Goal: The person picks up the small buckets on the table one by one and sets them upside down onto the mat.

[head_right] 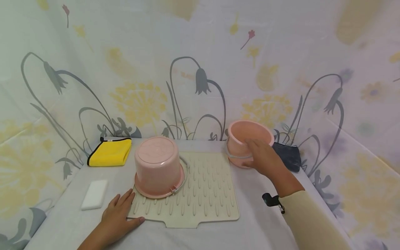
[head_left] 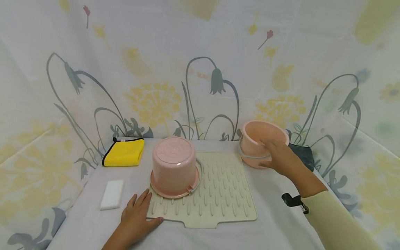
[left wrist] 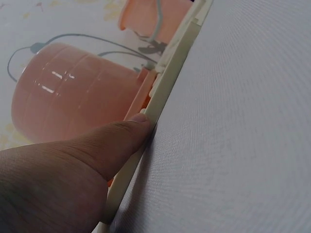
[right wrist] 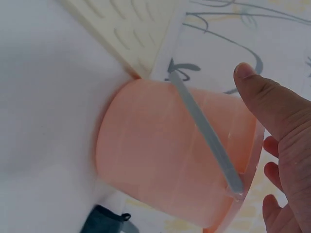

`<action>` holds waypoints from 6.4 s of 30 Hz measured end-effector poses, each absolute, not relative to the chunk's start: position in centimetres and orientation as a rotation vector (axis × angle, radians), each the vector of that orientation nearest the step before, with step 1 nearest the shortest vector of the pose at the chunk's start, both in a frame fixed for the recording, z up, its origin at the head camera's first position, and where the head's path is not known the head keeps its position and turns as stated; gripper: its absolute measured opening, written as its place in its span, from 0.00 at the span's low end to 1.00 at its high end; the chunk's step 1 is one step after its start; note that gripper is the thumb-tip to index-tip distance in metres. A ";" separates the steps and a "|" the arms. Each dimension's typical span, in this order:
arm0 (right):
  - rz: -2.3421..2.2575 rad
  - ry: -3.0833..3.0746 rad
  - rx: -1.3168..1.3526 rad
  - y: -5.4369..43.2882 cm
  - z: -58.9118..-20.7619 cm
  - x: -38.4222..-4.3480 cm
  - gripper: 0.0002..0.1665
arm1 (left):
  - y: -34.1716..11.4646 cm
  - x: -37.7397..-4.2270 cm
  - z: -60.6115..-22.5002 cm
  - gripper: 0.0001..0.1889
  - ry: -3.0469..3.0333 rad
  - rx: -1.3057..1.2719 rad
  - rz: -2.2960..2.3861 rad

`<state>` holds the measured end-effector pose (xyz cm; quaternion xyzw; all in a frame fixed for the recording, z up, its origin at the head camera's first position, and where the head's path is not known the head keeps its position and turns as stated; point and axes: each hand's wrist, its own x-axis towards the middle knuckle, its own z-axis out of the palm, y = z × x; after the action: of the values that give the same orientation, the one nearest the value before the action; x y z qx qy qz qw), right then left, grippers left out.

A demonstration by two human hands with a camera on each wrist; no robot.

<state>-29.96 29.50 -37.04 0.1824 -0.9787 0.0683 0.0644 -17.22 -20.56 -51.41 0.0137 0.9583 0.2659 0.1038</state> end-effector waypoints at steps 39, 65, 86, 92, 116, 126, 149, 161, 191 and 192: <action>-0.002 -2.961 0.554 30.3 -39.5 -34.4 0.36 | -20.3 -17.1 -51.4 0.64 2.826 0.000 0.792; 0.032 -2.791 0.532 30.0 -40.4 -32.6 0.27 | -20.4 -17.3 -51.5 0.64 2.815 -0.004 0.809; 0.097 -2.658 0.499 29.9 -41.0 -30.5 0.28 | -20.2 -17.3 -51.3 0.64 2.824 0.002 0.785; 0.150 -2.676 0.467 29.3 -41.3 -29.3 0.26 | -20.3 -17.3 -51.4 0.65 2.824 0.006 0.793; 0.516 -2.612 0.377 26.1 -41.8 -24.8 0.27 | -20.3 -17.3 -51.5 0.65 2.806 -0.021 0.794; 0.573 -2.607 0.352 25.5 -42.1 -23.2 0.25 | -20.3 -17.1 -51.4 0.63 2.822 0.009 0.804; 1.017 -2.700 0.003 24.7 -44.3 -20.6 0.29 | -20.1 -17.3 -51.2 0.64 2.821 0.003 0.793; 1.206 -2.638 -0.068 24.2 -44.7 -20.1 0.41 | -20.5 -17.3 -51.1 0.63 2.845 0.022 0.771; 1.805 -2.251 -0.045 23.0 -46.2 -19.2 0.32 | -16.4 -16.0 -46.6 0.23 2.905 0.825 1.788; 1.820 -2.238 -0.046 23.0 -46.3 -19.2 0.32 | -16.0 -16.2 -46.5 0.24 2.882 0.837 1.781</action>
<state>-19.17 23.02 -46.30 -0.0159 -0.7695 0.6256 0.1280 -16.16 -16.02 -46.49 0.2363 0.8133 0.5027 -0.1735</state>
